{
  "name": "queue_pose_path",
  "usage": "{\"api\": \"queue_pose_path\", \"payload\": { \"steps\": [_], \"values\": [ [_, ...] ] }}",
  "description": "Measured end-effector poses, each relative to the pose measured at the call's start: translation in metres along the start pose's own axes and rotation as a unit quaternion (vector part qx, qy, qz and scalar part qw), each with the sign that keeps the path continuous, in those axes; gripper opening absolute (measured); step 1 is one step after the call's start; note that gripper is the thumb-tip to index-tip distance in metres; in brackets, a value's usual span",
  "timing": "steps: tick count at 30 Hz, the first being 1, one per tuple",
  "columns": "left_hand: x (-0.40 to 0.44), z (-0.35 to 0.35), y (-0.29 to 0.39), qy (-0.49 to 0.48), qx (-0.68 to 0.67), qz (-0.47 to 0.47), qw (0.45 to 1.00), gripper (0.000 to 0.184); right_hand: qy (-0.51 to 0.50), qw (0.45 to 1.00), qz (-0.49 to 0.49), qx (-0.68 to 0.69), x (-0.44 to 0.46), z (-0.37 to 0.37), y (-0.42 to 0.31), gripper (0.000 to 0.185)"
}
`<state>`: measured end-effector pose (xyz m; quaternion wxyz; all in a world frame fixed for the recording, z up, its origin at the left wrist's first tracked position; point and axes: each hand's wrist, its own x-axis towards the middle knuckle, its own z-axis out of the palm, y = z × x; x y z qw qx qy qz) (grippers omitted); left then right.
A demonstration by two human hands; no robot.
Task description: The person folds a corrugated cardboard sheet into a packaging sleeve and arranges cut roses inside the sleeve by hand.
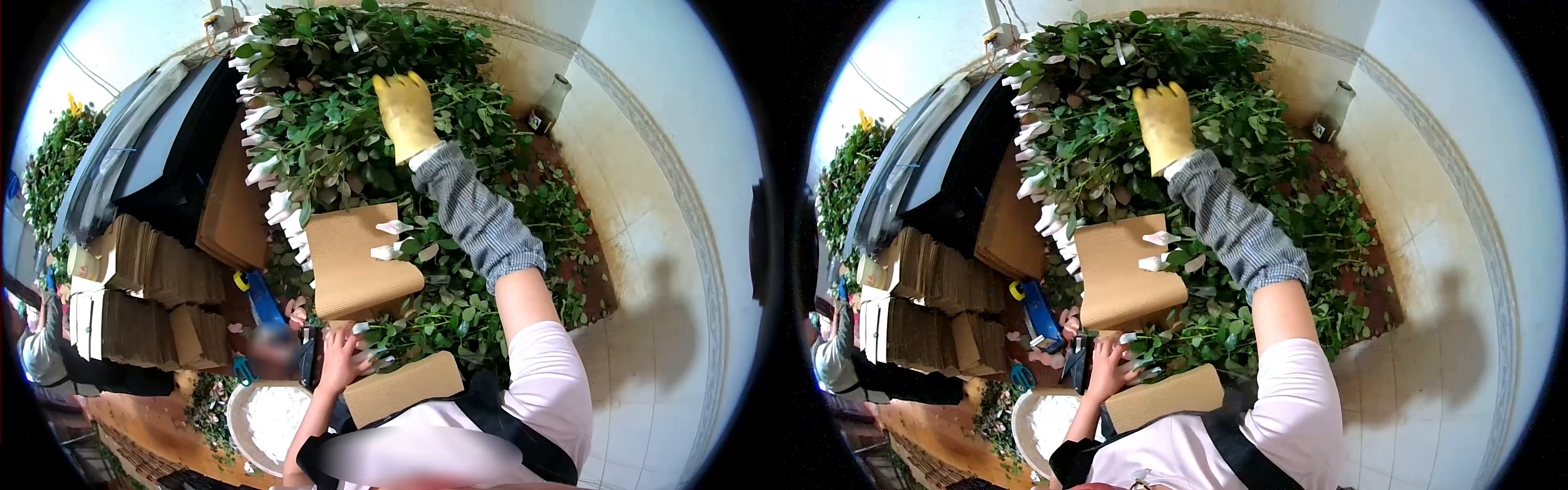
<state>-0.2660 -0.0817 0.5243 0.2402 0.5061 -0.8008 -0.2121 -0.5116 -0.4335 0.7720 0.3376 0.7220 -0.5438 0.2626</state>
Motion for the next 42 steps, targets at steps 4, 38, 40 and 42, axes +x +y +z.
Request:
{"api": "queue_pose_path", "payload": {
  "steps": [4, 38, 40, 42],
  "values": [
    [-0.004, 0.003, -0.003, 0.004, 0.006, 0.005, 1.000, 0.060, -0.269, 0.960, -0.076, -0.013, 0.019, 0.066, -0.003, 0.033],
    [-0.013, -0.013, -0.005, 0.016, -0.102, -0.044, 0.994, 0.052, -0.455, 0.883, -0.060, 0.101, -0.407, -0.078, 0.033, 0.016],
    [-0.027, -0.025, -0.008, 0.080, -0.067, -0.036, 0.994, 0.055, -0.473, 0.862, -0.036, 0.179, -0.384, -0.100, 0.043, 0.041],
    [-0.045, -0.039, -0.015, 0.104, -0.083, -0.103, 0.986, 0.044, -0.513, 0.838, -0.128, 0.136, -0.323, -0.142, 0.027, 0.048]
  ]
}}
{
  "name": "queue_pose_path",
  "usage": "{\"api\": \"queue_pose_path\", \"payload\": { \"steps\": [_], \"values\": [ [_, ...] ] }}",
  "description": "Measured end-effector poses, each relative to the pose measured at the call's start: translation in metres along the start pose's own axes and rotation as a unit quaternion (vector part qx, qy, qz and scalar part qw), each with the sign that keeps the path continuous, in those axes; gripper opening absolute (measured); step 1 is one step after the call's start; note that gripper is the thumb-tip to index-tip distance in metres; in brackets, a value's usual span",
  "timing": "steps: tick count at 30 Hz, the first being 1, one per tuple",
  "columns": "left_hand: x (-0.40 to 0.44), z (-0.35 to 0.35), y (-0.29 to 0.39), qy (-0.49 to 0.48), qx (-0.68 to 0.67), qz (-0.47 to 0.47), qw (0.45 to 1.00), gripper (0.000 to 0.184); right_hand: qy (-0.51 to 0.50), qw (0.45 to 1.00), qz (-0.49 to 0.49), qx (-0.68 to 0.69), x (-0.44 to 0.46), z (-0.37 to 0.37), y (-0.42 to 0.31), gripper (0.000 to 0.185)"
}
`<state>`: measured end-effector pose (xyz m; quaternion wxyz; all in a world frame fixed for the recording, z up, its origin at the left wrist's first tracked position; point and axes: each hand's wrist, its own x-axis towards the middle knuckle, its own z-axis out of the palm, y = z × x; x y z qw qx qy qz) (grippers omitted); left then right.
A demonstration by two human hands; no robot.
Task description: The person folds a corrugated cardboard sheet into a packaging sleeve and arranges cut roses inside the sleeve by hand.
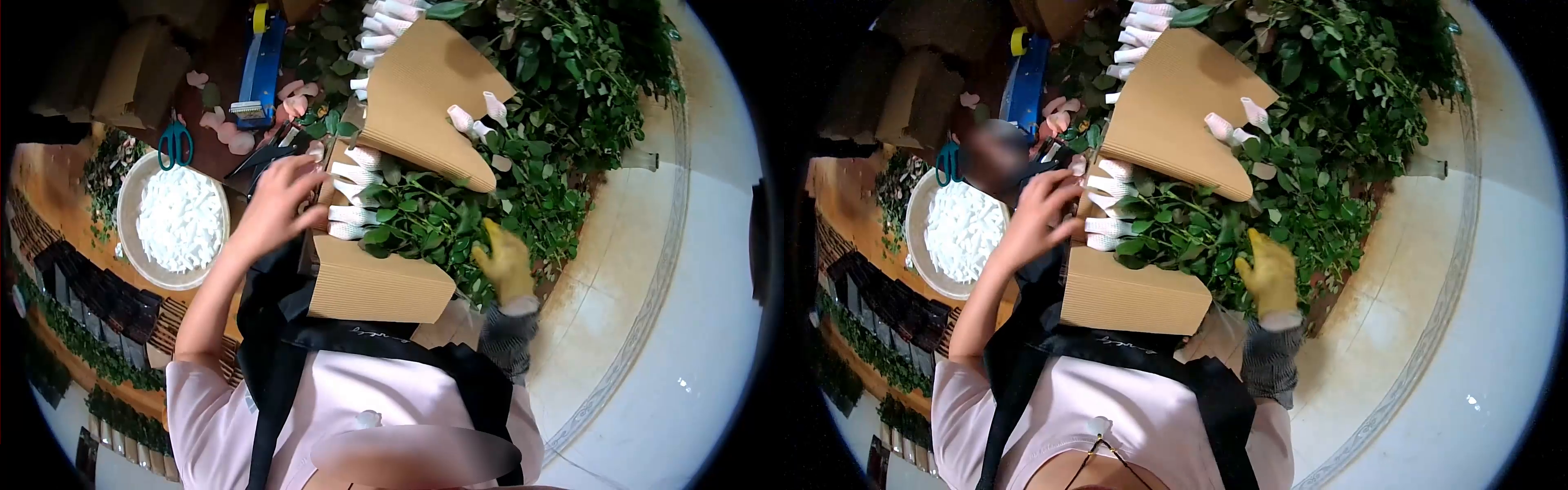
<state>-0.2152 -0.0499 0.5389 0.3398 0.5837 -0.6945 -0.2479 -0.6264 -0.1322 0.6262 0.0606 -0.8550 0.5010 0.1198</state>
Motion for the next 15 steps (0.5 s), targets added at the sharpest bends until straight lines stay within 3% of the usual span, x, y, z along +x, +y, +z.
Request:
{"api": "queue_pose_path", "payload": {
  "steps": [2, 3, 4, 6, 7, 8, 9, 10, 12, 14, 15],
  "values": [
    [-0.012, -0.009, -0.005, -0.012, -0.050, -0.147, 0.988, 0.028, -0.002, 0.995, -0.061, 0.078, 0.022, -0.064, -0.051, 0.051],
    [-0.011, -0.010, 0.001, 0.011, -0.071, -0.176, 0.982, 0.015, -0.008, 0.977, -0.152, 0.151, 0.041, -0.085, -0.076, 0.052],
    [-0.011, -0.008, 0.006, 0.005, -0.070, -0.180, 0.981, 0.015, -0.011, 0.945, -0.239, 0.222, 0.058, -0.090, -0.099, 0.053],
    [-0.007, -0.002, 0.015, -0.075, -0.153, -0.204, 0.964, 0.020, -0.092, 0.916, -0.302, 0.247, 0.072, -0.067, -0.130, 0.034],
    [-0.003, 0.002, 0.018, -0.117, -0.106, -0.155, 0.975, 0.039, -0.131, 0.929, -0.315, 0.143, 0.079, -0.044, -0.140, 0.020],
    [0.001, 0.002, 0.022, -0.200, -0.058, -0.130, 0.969, 0.043, -0.168, 0.931, -0.323, 0.038, 0.085, -0.015, -0.145, 0.009],
    [0.004, 0.003, 0.026, -0.221, -0.045, -0.129, 0.966, 0.044, -0.074, 0.936, -0.344, 0.034, 0.088, 0.015, -0.144, 0.014],
    [0.006, 0.004, 0.028, -0.240, -0.033, -0.128, 0.962, 0.045, -0.075, 0.936, -0.343, 0.035, 0.093, 0.019, -0.146, 0.014],
    [0.010, 0.008, 0.025, -0.264, -0.028, -0.134, 0.955, 0.044, -0.081, 0.937, -0.337, 0.033, 0.097, 0.023, -0.149, 0.033],
    [0.010, 0.013, 0.022, -0.288, -0.022, -0.137, 0.947, 0.044, -0.091, 0.938, -0.332, 0.046, 0.098, 0.014, -0.149, 0.033],
    [0.009, 0.017, 0.021, -0.255, -0.010, -0.120, 0.959, 0.043, -0.075, 0.942, -0.315, 0.085, 0.098, 0.013, -0.147, 0.033]
  ]
}}
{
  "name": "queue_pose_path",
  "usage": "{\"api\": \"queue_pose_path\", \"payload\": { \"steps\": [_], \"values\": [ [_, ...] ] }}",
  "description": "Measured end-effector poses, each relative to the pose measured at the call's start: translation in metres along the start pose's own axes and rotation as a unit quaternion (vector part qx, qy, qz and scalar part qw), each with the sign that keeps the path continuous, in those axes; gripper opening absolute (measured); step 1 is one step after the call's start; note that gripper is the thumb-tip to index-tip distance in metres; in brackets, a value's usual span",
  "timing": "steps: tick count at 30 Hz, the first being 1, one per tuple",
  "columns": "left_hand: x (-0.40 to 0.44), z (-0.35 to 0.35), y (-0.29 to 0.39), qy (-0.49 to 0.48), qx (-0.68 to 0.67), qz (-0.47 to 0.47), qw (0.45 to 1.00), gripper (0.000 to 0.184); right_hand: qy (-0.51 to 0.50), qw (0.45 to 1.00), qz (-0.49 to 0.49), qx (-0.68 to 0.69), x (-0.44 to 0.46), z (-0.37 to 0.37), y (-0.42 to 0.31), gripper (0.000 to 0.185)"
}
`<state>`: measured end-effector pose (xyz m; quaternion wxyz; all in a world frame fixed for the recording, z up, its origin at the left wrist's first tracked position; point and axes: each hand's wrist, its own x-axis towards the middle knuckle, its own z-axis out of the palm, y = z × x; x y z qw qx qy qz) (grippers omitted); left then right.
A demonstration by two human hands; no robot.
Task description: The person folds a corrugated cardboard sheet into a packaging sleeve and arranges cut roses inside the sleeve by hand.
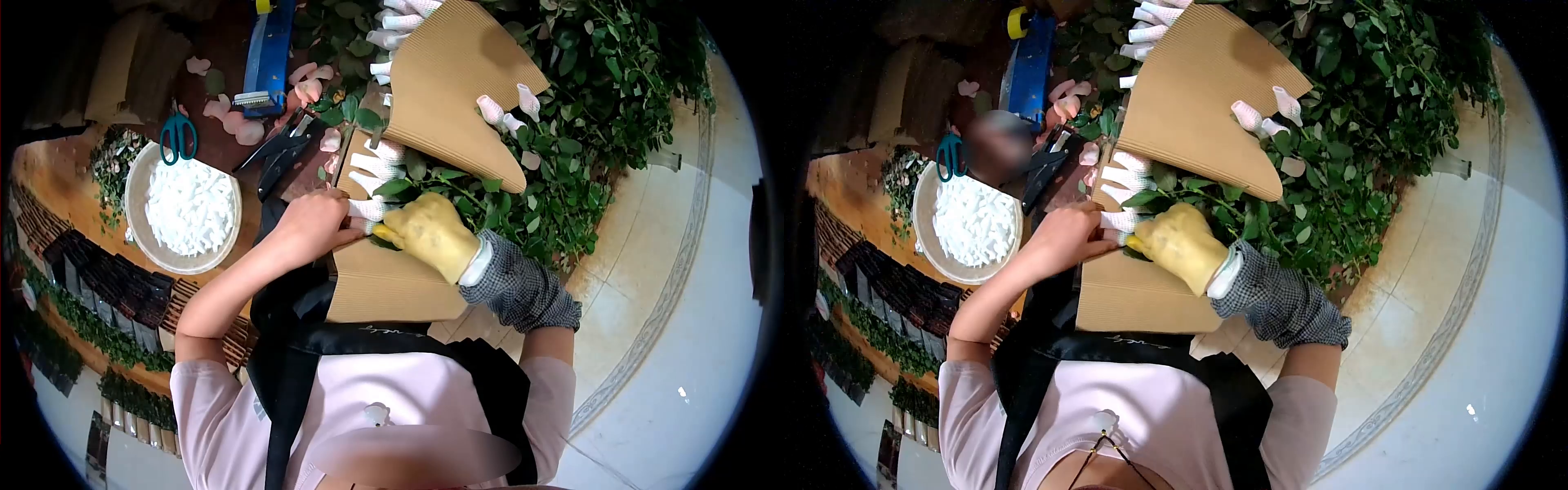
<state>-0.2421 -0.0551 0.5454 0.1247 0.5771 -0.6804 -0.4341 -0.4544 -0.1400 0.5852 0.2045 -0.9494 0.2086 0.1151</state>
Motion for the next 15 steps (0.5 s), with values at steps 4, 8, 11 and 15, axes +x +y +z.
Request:
{"api": "queue_pose_path", "payload": {
  "steps": [4, 8, 11, 15],
  "values": [
    [-0.001, -0.002, 0.013, -0.023, 0.051, -0.059, 0.997, 0.040, 0.030, 0.998, 0.005, 0.060, -0.007, 0.001, 0.006, 0.031],
    [-0.005, 0.013, 0.003, 0.060, -0.007, -0.029, 0.998, 0.038, 0.009, 0.998, -0.009, 0.065, -0.013, -0.004, 0.011, 0.029],
    [-0.006, 0.018, 0.001, 0.088, -0.098, -0.006, 0.991, 0.036, -0.035, 0.999, 0.009, 0.002, -0.006, -0.008, 0.002, 0.028],
    [-0.006, 0.011, -0.001, 0.071, -0.069, 0.035, 0.994, 0.024, -0.053, 0.998, 0.008, 0.018, -0.008, -0.009, 0.006, 0.024]
  ]
}}
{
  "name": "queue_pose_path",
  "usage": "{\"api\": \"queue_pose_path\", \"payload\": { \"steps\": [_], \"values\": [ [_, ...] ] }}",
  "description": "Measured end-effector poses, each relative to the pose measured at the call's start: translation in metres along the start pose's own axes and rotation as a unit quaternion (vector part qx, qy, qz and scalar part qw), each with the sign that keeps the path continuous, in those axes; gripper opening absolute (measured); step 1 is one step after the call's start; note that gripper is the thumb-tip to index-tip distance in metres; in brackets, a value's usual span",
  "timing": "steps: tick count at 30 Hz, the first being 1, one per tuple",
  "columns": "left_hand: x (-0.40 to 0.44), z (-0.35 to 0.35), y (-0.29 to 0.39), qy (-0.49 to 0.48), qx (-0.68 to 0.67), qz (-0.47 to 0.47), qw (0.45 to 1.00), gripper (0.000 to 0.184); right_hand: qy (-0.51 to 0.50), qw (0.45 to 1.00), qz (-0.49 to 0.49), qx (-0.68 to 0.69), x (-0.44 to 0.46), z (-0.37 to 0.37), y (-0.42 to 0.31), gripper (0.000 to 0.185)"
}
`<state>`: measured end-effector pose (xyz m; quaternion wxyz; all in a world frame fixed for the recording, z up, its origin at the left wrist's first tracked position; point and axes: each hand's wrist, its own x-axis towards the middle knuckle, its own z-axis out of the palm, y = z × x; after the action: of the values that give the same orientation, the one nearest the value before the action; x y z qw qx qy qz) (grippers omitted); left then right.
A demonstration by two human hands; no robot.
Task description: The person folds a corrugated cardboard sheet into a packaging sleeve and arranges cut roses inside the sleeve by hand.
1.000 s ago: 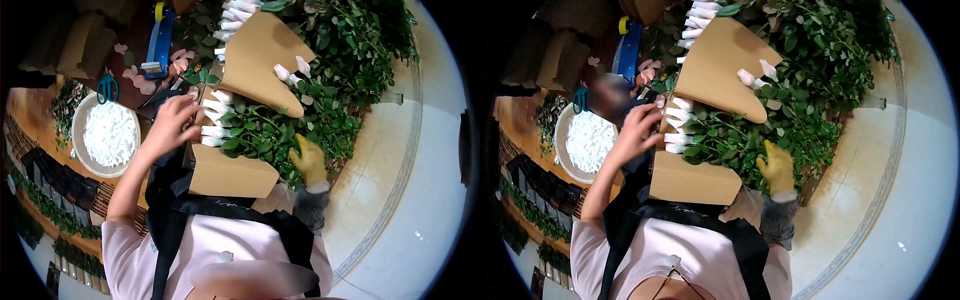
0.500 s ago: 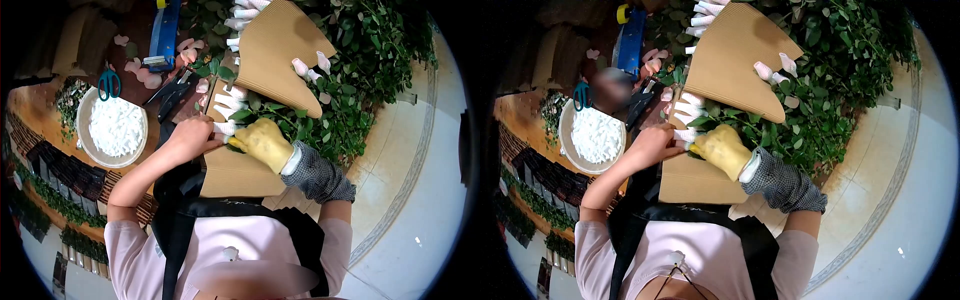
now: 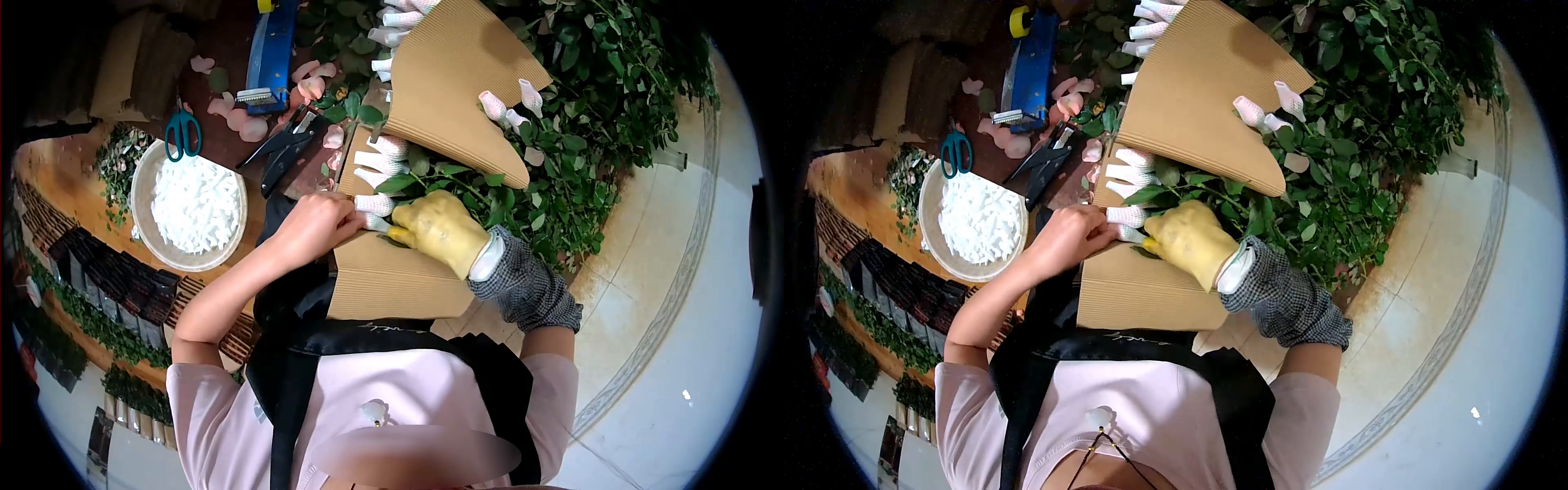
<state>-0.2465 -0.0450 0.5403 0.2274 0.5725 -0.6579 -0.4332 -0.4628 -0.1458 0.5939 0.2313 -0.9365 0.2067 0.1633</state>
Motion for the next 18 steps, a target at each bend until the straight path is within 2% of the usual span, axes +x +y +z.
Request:
{"api": "queue_pose_path", "payload": {
  "steps": [1, 2, 3, 4, 5, 6, 7, 8, 10, 11, 12, 14, 16, 17, 18],
  "values": [
    [0.000, -0.004, 0.001, -0.013, 0.005, 0.014, 1.000, 0.019, 0.002, 1.000, 0.000, -0.001, 0.000, 0.002, 0.000, 0.024],
    [0.000, -0.006, 0.003, -0.013, 0.006, 0.016, 1.000, 0.019, -0.048, 0.998, 0.016, -0.030, 0.000, 0.006, 0.000, 0.021],
    [-0.002, -0.009, 0.006, 0.039, 0.067, 0.069, 0.995, 0.017, -0.099, 0.993, 0.034, -0.058, 0.001, 0.010, -0.001, 0.020],
    [-0.005, -0.012, 0.008, 0.090, 0.126, 0.120, 0.981, 0.017, -0.098, 0.993, 0.037, -0.057, 0.002, 0.013, -0.003, 0.020],
    [-0.011, -0.018, 0.007, 0.093, 0.165, 0.113, 0.975, 0.015, -0.148, 0.982, 0.042, -0.109, 0.007, 0.017, -0.007, 0.021],
    [-0.014, -0.030, 0.004, 0.156, 0.180, 0.146, 0.960, 0.016, -0.195, 0.967, 0.046, -0.159, 0.010, 0.021, -0.009, 0.023],
    [-0.019, -0.046, -0.006, 0.221, 0.214, 0.109, 0.945, 0.018, -0.200, 0.962, 0.054, -0.178, 0.011, 0.025, -0.010, 0.019],
    [-0.025, -0.074, -0.001, 0.257, 0.208, 0.026, 0.943, 0.022, -0.197, 0.963, 0.054, -0.175, 0.008, 0.022, -0.008, 0.019],
    [-0.034, -0.099, 0.022, 0.225, 0.224, 0.015, 0.948, 0.025, -0.066, 0.997, -0.015, -0.025, -0.004, 0.007, 0.009, 0.018],
    [-0.033, -0.088, 0.027, 0.219, 0.102, 0.060, 0.969, 0.019, -0.024, 0.996, -0.047, 0.067, -0.009, 0.005, 0.019, 0.017],
    [-0.027, -0.083, 0.031, 0.190, 0.072, 0.137, 0.969, 0.018, 0.013, 0.987, -0.060, 0.150, -0.010, -0.006, 0.022, 0.021],
    [-0.026, -0.054, 0.004, 0.095, -0.127, -0.024, 0.987, 0.017, 0.053, 0.994, -0.008, 0.099, -0.007, -0.035, 0.007, 0.030],
    [-0.002, -0.033, -0.010, 0.047, -0.193, -0.095, 0.975, 0.025, 0.044, 0.995, -0.003, 0.085, 0.000, -0.025, 0.006, 0.033],
    [0.006, -0.027, -0.004, 0.028, -0.119, -0.057, 0.991, 0.037, 0.039, 0.997, -0.004, 0.068, 0.005, -0.019, 0.009, 0.036],
    [0.011, -0.022, 0.004, -0.014, -0.055, -0.058, 0.997, 0.042, 0.043, 0.997, -0.021, 0.058, 0.009, -0.012, 0.012, 0.041]
  ]
}}
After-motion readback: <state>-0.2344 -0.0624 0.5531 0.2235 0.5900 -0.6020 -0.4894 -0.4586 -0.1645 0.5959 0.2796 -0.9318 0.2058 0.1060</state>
